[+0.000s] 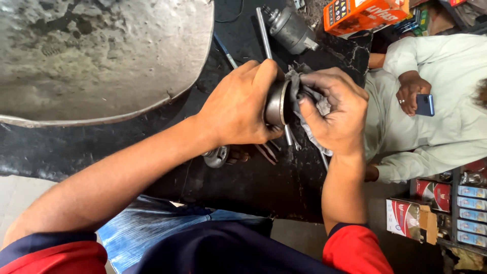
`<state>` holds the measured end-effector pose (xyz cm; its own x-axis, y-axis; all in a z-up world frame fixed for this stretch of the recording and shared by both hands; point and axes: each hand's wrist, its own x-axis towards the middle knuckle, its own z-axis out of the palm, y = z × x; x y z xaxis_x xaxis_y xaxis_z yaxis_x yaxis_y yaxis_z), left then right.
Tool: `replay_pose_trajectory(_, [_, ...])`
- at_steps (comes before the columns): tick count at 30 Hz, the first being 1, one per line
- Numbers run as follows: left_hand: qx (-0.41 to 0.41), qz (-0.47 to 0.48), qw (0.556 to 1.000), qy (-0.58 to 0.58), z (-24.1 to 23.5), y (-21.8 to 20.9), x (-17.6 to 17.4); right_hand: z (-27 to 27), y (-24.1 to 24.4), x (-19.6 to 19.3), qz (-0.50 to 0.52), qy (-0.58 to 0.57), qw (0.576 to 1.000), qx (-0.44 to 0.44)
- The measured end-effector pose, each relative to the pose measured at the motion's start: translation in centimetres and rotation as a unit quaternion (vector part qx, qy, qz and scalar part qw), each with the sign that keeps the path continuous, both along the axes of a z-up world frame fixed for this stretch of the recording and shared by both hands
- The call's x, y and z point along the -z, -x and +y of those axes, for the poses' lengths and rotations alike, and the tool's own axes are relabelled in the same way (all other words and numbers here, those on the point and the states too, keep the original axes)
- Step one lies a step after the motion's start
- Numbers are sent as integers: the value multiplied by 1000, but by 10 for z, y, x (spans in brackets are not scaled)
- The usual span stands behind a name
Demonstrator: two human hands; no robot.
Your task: The person works on a starter motor at a workbench, holding the copper armature and fitting it into the drive end housing, then wipes the housing with a cloth and presses the armature shaft into the bearing housing by hand, repeatedly seating the parts together.
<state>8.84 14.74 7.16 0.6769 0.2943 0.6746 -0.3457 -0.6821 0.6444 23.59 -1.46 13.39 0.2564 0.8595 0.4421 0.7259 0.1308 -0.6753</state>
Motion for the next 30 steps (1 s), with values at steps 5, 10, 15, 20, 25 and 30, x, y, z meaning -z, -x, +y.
replay_pose_trajectory(5, [-16,-1,1000,-16,0,-3,6,11,12,-7,-238,10,970,40])
replay_pose_trajectory(10, [-39,2,998,-58,5,-5,10,22,14,12,-329,-46,943,22])
replay_pose_trajectory(15, [-60,29,991,-112,15,-8,19,30,11,32,-305,-41,950,50])
replay_pose_trajectory(20, [-138,-26,946,-294,24,-2,19,33,12,38,-163,14,983,79])
replay_pose_trajectory(25, [-186,-64,891,-408,26,-1,19,29,12,45,-51,58,996,42])
replay_pose_trajectory(30, [-210,-106,855,-463,26,0,18,20,13,45,62,95,993,-1])
